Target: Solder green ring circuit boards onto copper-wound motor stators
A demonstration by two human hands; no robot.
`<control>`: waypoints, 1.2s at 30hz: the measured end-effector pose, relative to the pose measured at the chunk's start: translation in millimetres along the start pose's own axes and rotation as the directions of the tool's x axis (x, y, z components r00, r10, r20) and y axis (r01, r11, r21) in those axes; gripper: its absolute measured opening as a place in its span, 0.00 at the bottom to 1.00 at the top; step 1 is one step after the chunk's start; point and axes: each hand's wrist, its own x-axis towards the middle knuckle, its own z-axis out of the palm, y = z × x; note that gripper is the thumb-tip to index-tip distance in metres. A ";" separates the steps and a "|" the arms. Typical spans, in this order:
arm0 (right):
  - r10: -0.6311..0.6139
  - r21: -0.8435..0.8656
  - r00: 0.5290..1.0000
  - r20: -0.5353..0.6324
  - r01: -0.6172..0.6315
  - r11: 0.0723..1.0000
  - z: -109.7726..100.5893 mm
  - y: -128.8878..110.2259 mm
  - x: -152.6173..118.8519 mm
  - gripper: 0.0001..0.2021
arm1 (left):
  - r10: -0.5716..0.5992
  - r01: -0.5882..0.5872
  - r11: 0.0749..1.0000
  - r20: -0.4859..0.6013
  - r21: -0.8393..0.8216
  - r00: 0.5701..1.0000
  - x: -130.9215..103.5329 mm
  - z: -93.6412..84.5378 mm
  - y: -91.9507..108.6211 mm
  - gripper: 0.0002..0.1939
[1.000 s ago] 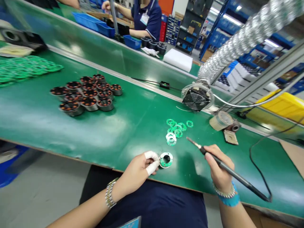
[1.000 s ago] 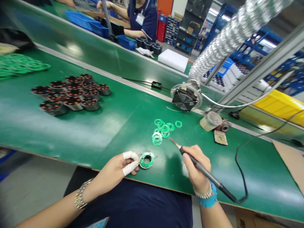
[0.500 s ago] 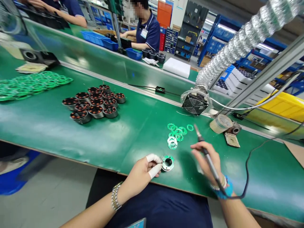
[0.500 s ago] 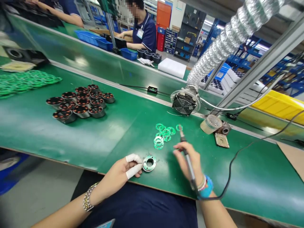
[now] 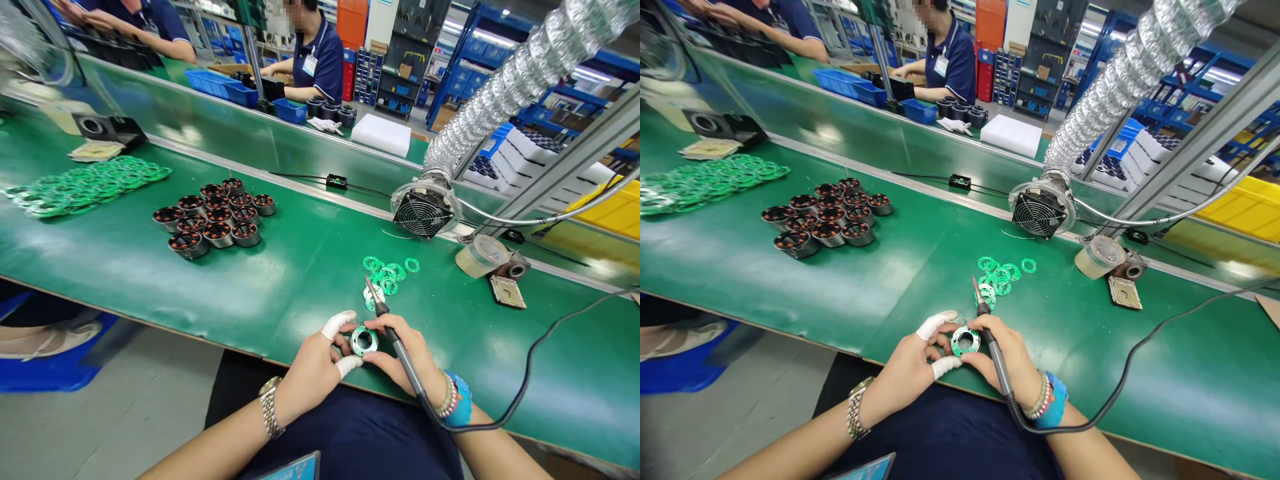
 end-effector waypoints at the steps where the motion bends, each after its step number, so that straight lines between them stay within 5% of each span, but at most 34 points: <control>1: -0.001 0.009 1.000 0.014 0.001 1.000 -1.1 0.6 1.3 0.19 | 0.004 -0.004 1.000 -0.006 0.007 1.000 -0.1 -0.4 -0.1 0.30; 15: 0.014 0.195 0.996 0.088 -0.031 0.980 -5.2 9.9 9.1 0.21 | 0.019 -0.019 0.995 -0.004 0.100 1.000 -2.5 -0.3 3.4 0.29; 18: 0.013 0.171 0.997 0.082 -0.027 0.985 -5.2 7.6 9.4 0.20 | 0.132 -0.125 0.964 -0.012 0.234 0.991 -4.6 -6.1 -0.1 0.26; 20: 0.015 0.173 0.997 0.081 -0.029 0.984 -4.9 6.3 8.9 0.20 | 0.316 -0.282 0.860 -0.011 0.425 0.949 -6.9 -12.4 -3.2 0.19; 23: 0.019 0.180 0.997 0.073 -0.032 0.983 -4.0 5.9 7.5 0.20 | 0.571 -0.484 0.573 0.101 0.661 0.814 -10.1 -22.9 -6.9 0.13; 27: 0.020 0.186 0.998 0.062 -0.031 0.982 -2.8 7.6 6.3 0.20 | 0.691 -0.587 0.303 0.251 0.751 0.678 -10.9 -31.7 -8.0 0.13; 30: 0.008 0.188 0.998 0.063 -0.020 0.982 -2.1 8.7 5.9 0.20 | 0.722 -0.595 0.242 0.268 0.766 0.638 -8.4 -29.4 -4.6 0.12; 31: 0.005 0.184 0.998 0.060 -0.016 0.983 -1.9 8.8 5.8 0.20 | 0.713 -0.587 0.268 0.253 0.764 0.654 -7.2 -26.6 -2.0 0.11; 33: 0.004 0.172 0.999 0.047 -0.013 0.985 -1.1 8.7 5.5 0.20 | 0.613 -0.519 0.440 0.178 0.733 0.770 -4.6 -19.6 4.9 0.10; 36: 0.003 0.157 1.000 0.028 -0.008 0.988 -0.1 8.2 5.1 0.20 | 0.203 -0.225 0.839 0.099 0.496 0.974 -1.9 -11.9 15.7 0.16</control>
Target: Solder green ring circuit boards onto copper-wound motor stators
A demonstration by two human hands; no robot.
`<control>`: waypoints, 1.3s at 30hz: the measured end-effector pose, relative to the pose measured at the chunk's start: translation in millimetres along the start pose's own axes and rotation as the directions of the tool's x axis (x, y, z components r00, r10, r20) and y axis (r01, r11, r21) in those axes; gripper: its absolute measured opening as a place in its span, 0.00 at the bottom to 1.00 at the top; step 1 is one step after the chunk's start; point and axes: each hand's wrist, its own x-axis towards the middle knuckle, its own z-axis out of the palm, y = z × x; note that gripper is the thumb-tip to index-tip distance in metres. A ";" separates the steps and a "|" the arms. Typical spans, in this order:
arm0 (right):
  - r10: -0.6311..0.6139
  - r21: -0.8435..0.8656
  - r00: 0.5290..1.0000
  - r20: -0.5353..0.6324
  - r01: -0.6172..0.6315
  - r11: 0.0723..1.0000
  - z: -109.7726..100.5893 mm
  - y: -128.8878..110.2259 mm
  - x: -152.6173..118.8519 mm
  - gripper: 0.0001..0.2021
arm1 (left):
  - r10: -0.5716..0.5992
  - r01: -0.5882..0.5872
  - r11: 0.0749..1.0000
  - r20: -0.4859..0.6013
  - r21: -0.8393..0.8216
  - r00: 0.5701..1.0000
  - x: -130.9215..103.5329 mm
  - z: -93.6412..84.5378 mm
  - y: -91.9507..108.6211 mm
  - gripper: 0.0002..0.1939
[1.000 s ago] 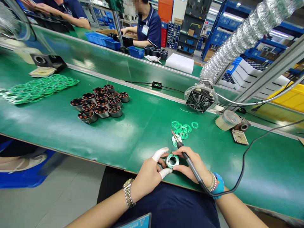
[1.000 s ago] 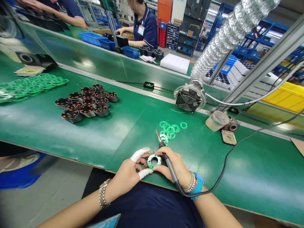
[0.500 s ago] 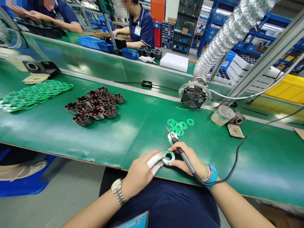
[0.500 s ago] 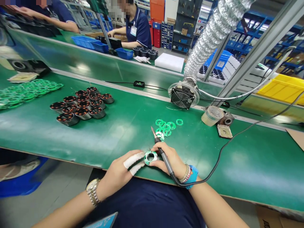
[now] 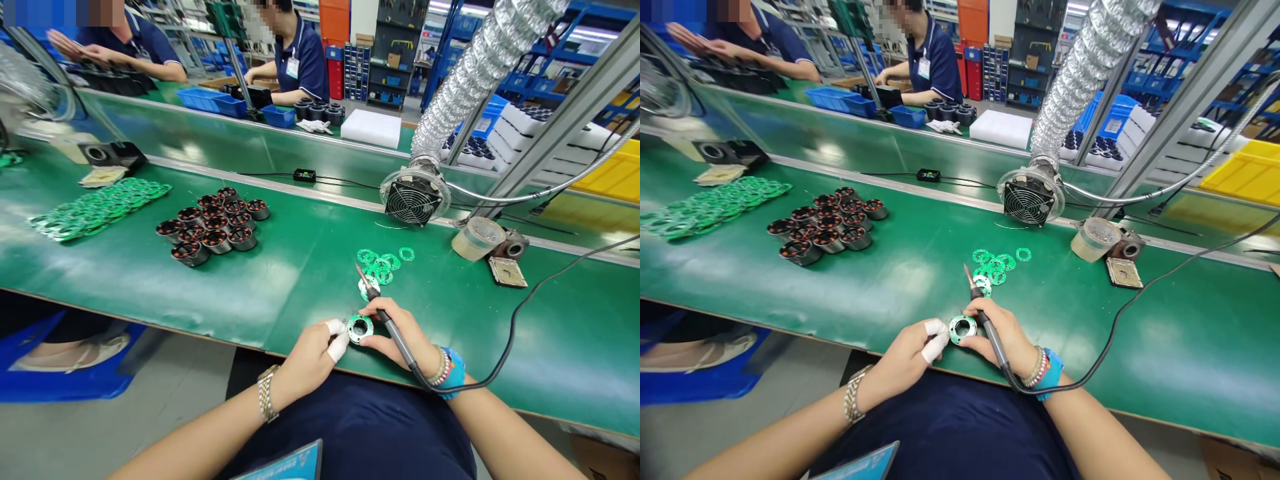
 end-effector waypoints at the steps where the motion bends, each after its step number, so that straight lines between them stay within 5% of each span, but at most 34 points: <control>1: -0.004 -0.002 1.000 -0.003 0.004 1.000 0.2 0.0 0.0 0.19 | -0.105 0.116 0.985 0.088 -0.126 0.991 0.7 -0.8 2.0 0.17; 4: -0.016 -0.006 1.000 0.002 0.016 1.000 0.3 0.4 0.0 0.19 | -0.122 0.156 0.955 0.145 -0.252 0.982 -1.7 -5.3 -0.8 0.13; 6: -0.025 -0.007 1.000 0.006 0.025 1.000 0.3 1.3 0.0 0.19 | 0.031 -0.032 0.984 -0.012 -0.173 0.999 -4.7 -7.4 -8.2 0.07; 9: -0.039 -0.015 0.999 -0.002 0.039 0.999 0.8 3.2 -0.4 0.19 | 0.284 -0.296 0.954 -0.177 -0.045 0.942 -6.0 -6.9 -19.9 0.06; 13: -0.045 -0.021 0.999 -0.005 0.045 0.999 1.4 4.2 -0.2 0.19 | 0.415 -0.425 0.905 -0.235 0.009 0.879 -1.3 -4.8 -27.4 0.06; 18: -0.028 -0.015 1.000 -0.003 0.028 1.000 0.4 0.4 1.3 0.19 | 0.373 -0.393 0.919 -0.245 -0.033 0.895 3.6 -4.2 -19.0 0.04; 22: -0.011 -0.029 1.000 -0.011 0.011 1.000 0.2 -1.7 1.0 0.18 | 0.154 -0.182 0.981 -0.284 -0.074 0.946 5.0 5.5 -0.9 0.06; 24: -0.011 -0.039 1.000 -0.016 0.010 0.999 0.6 -1.0 0.2 0.18 | 0.069 -0.091 0.995 -0.362 -0.044 0.930 3.4 13.3 5.4 0.09; 26: -0.011 -0.042 1.000 -0.020 0.010 0.999 1.3 0.4 -0.7 0.18 | 0.116 -0.108 0.993 -0.433 0.044 0.894 -1.3 20.4 5.9 0.08; 28: -0.013 -0.040 1.000 -0.020 0.012 0.999 2.1 1.7 -1.3 0.18 | 0.288 -0.222 0.955 -0.438 0.197 0.852 -8.8 24.7 1.3 0.04; 32: -0.014 -0.035 1.000 -0.017 0.013 0.999 3.3 2.1 -2.0 0.19 | 0.559 -0.373 0.775 -0.280 0.510 0.780 -23.3 21.2 -6.9 0.16; 35: -0.014 -0.029 1.000 -0.018 0.014 0.999 2.5 1.6 -1.9 0.18 | 0.569 -0.375 0.702 -0.160 0.606 0.807 -25.7 11.0 -4.6 0.17; 39: -0.026 0.001 0.999 0.046 0.026 1.000 -2.4 1.9 0.6 0.18 | 0.457 -0.345 0.819 -0.159 0.459 0.875 -20.8 -1.7 -5.9 0.14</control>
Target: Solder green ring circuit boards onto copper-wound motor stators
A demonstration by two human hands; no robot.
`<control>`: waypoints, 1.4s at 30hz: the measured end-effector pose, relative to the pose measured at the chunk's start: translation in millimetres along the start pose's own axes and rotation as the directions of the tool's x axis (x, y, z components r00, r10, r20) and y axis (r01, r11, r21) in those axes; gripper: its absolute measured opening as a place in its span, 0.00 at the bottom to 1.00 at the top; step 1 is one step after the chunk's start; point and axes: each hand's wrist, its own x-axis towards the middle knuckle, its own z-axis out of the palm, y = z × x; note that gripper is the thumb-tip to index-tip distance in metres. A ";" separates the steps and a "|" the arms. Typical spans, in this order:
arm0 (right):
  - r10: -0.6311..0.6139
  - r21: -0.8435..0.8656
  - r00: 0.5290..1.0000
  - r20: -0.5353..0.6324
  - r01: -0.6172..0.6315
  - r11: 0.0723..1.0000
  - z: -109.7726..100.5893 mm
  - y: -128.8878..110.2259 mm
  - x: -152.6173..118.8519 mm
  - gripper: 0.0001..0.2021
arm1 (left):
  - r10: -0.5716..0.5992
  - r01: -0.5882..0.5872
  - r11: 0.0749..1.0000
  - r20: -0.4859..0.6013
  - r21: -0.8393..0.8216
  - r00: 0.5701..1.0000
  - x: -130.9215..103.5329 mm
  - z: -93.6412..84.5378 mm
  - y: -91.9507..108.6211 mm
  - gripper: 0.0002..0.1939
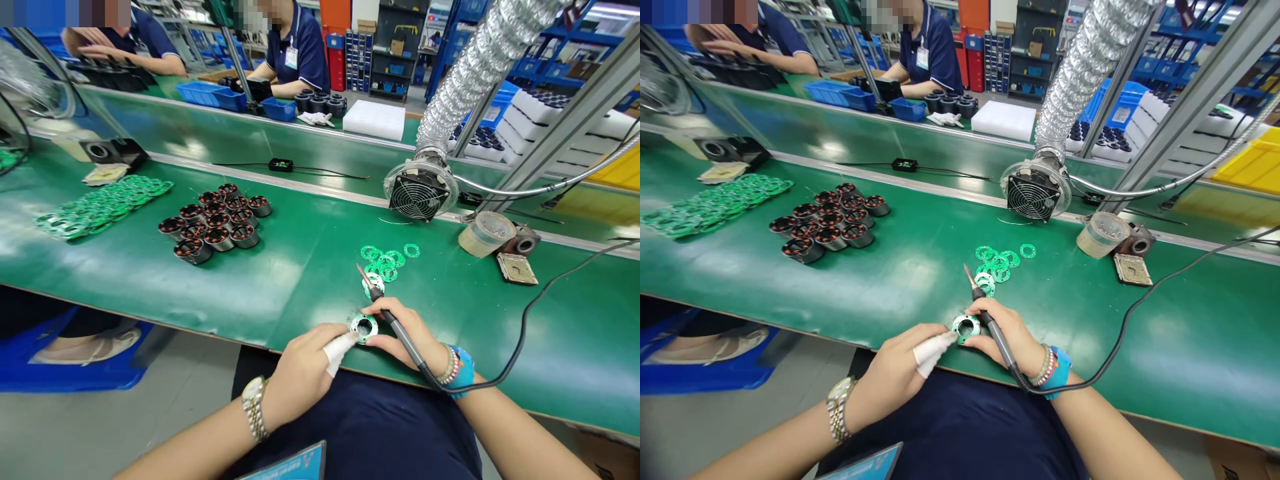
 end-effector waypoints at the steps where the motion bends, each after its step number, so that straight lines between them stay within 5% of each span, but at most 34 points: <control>1: 0.000 0.004 1.000 0.028 0.000 1.000 -1.6 0.0 0.9 0.18 | -0.026 0.025 0.999 -0.011 -0.026 1.000 0.6 -0.4 -3.5 0.14; 4: -0.001 0.015 0.997 0.082 -0.001 1.000 -5.2 -0.4 3.0 0.19 | 0.015 -0.013 1.000 -0.058 0.027 0.998 2.8 0.5 -14.3 0.12; 11: -0.019 0.025 0.997 0.072 0.017 1.000 -4.4 2.2 3.1 0.19 | 0.335 -0.322 0.935 -0.072 0.147 0.940 15.5 -2.8 -33.2 0.10; 14: -0.021 0.029 0.997 0.076 0.019 0.999 -3.3 3.9 2.8 0.19 | 0.304 -0.303 0.946 0.008 0.113 0.953 19.0 -3.3 -35.8 0.10; 17: -0.014 0.020 0.997 0.078 0.012 1.000 -3.1 5.1 2.3 0.19 | 0.040 -0.039 0.999 0.174 -0.008 0.984 23.7 -0.9 -29.1 0.10; 19: -0.013 0.019 0.997 0.080 0.012 1.000 -3.2 5.8 1.8 0.20 | -0.171 0.237 0.955 0.319 -0.179 0.932 27.5 0.9 -21.4 0.12; 22: -0.011 0.014 0.997 0.078 0.010 1.000 -3.6 6.2 1.6 0.19 | -0.349 0.670 0.574 0.600 -0.470 0.720 31.4 0.9 -13.5 0.15; 24: -0.015 0.011 0.997 0.076 0.014 1.000 -3.8 5.7 1.8 0.19 | -0.337 0.781 0.322 0.706 -0.535 0.623 31.0 -1.1 -14.6 0.14; 26: -0.021 0.015 0.997 0.074 0.020 1.000 -4.0 4.7 2.2 0.19 | -0.330 0.744 0.318 0.666 -0.588 0.668 28.5 -3.4 -20.8 0.12; 30: -0.020 0.016 0.997 0.073 0.019 1.000 -4.2 2.8 2.7 0.19 | -0.245 0.466 0.618 0.408 -0.633 0.880 23.9 -3.6 -38.0 0.06; 33: -0.021 0.001 0.997 0.074 0.021 1.000 -4.2 2.8 2.8 0.19 | -0.126 0.286 0.736 0.292 -0.614 0.948 25.7 -1.0 -45.7 0.06; 36: -0.029 0.007 0.997 0.078 0.029 1.000 -4.2 3.9 2.8 0.19 | -0.083 0.239 0.761 0.275 -0.603 0.958 30.8 0.2 -46.6 0.05; 39: -0.029 0.026 0.996 0.078 0.028 0.999 -4.0 5.1 3.0 0.19 | -0.144 0.325 0.727 0.328 -0.605 0.934 35.0 1.4 -39.9 0.05; 42: -0.015 0.026 0.997 0.075 0.013 1.000 -3.8 5.3 3.2 0.19 | -0.289 0.560 0.487 0.481 -0.670 0.828 36.3 6.8 -26.4 0.05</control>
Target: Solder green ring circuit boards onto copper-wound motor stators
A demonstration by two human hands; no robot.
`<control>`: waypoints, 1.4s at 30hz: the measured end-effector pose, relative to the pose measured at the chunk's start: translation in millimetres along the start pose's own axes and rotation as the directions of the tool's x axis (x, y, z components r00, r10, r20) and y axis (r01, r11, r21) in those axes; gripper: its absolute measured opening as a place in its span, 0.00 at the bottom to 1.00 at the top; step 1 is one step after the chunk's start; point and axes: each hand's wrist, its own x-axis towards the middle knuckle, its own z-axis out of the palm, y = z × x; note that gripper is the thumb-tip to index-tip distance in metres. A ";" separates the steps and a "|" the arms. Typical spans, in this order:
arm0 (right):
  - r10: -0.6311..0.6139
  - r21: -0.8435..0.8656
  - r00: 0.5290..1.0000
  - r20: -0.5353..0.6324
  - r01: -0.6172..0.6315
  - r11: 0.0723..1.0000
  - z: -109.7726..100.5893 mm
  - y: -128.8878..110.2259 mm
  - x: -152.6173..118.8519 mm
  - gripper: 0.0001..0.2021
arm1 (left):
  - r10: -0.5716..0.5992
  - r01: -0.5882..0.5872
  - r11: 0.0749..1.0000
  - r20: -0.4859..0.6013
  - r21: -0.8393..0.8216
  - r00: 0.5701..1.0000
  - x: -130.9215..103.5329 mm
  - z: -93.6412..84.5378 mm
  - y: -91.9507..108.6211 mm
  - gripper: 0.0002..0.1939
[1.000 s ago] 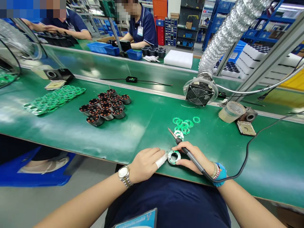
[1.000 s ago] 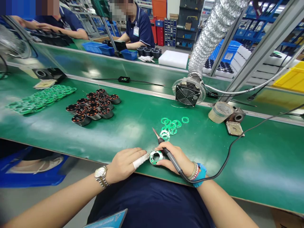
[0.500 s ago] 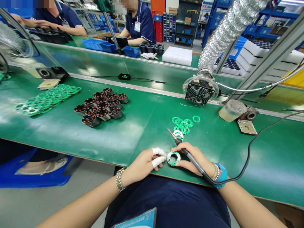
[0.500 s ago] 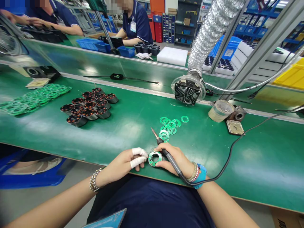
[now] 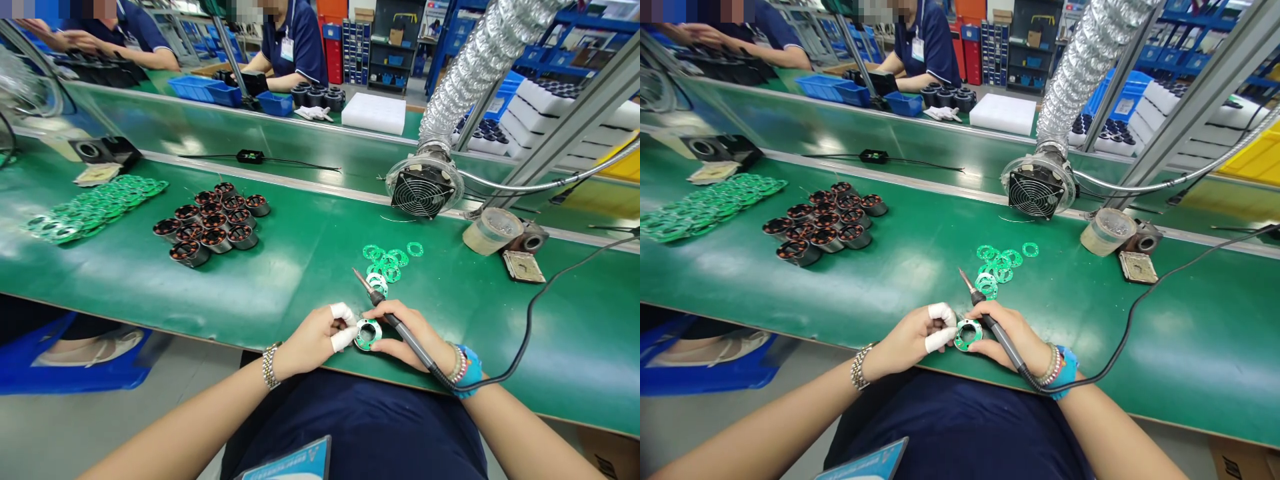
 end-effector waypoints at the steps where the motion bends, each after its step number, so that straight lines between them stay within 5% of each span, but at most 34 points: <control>1: 0.005 -0.005 1.000 -0.004 -0.005 1.000 0.1 -0.3 -0.1 0.19 | -0.080 0.078 0.991 -0.016 -0.113 0.997 -0.1 5.6 0.7 0.05; 5: 0.013 -0.028 1.000 -0.017 -0.014 1.000 0.1 -2.4 -0.3 0.19 | -0.231 0.162 0.902 -0.133 -0.400 0.964 0.6 22.0 1.4 0.09; 9: 0.020 -0.007 1.000 0.003 -0.020 1.000 -1.8 -1.8 0.9 0.18 | -0.183 0.117 0.920 -0.147 -0.374 0.972 -3.4 22.9 0.6 0.15; 14: 0.040 0.060 0.999 0.017 -0.041 0.997 -6.5 -4.6 -2.6 0.20 | -0.031 0.007 0.991 -0.178 -0.131 0.984 -24.3 18.6 -4.4 0.12; 18: 0.037 -0.095 0.993 -0.108 -0.048 0.994 -1.5 -15.2 -13.4 0.20 | 0.264 -0.177 0.929 -0.248 0.326 0.932 -36.3 15.5 -11.9 0.09; 22: -0.074 -0.209 0.991 -0.107 0.051 0.977 11.0 -20.3 -19.5 0.19 | 0.627 -0.372 0.531 -0.058 0.761 0.777 -34.0 5.2 -15.4 0.12; 24: -0.097 -0.237 0.990 -0.104 0.070 0.969 15.2 -19.3 -19.1 0.19 | 0.704 -0.425 0.337 0.075 0.840 0.706 -30.1 -2.3 -13.6 0.11; 27: -0.098 -0.247 0.990 -0.102 0.071 0.966 16.4 -17.4 -17.3 0.18 | 0.739 -0.473 0.167 0.207 0.865 0.640 -23.5 -13.0 -8.0 0.11; 42: -0.125 -0.211 0.985 -0.116 0.098 0.973 13.0 -15.7 -13.9 0.17 | 0.645 -0.628 -0.005 0.482 0.778 0.593 -2.4 -33.7 -1.1 0.09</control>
